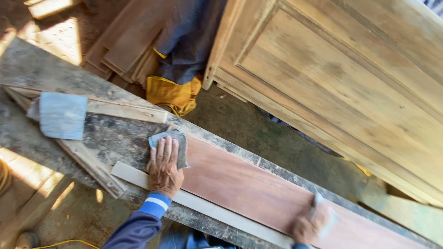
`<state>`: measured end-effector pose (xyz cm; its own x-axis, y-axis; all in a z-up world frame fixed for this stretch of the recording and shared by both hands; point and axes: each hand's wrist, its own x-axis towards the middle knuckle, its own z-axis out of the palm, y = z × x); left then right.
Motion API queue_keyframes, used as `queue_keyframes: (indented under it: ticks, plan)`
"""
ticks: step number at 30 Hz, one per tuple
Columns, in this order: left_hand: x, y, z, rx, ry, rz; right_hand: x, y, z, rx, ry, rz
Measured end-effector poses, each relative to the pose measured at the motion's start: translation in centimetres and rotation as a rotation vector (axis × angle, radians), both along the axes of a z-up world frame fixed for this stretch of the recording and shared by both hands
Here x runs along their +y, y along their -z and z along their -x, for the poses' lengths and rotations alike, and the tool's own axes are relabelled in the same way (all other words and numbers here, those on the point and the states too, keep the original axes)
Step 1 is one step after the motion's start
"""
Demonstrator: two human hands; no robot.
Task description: The recorder is sanding a long wooden board using an orbital power sander and manual sanding blocks in a workshop environment.
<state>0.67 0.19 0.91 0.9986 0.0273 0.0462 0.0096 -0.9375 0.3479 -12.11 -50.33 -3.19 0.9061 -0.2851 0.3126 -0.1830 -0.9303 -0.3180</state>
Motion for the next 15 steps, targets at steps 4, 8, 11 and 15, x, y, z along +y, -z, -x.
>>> queue_keyframes:
  ticks: [4, 8, 11, 15]
  plan:
    - [0.0, 0.9, 0.5, -0.004, 0.014, -0.024, 17.8, -2.3, -5.8, 0.294, -0.032, -0.333]
    - [0.0, 1.6, 0.6, -0.042, 0.015, -0.015, 23.5, -5.4, -8.6, 0.409, -0.453, -0.184]
    - [0.3, 1.8, 0.9, -0.028, 0.022, -0.031, 21.7, -4.9, -7.9, 0.527, -0.379, -0.244]
    - [0.2, 2.3, 0.8, -0.029, 0.02, -0.018, 22.8, -4.8, -8.1, 0.479, -0.355, -0.296]
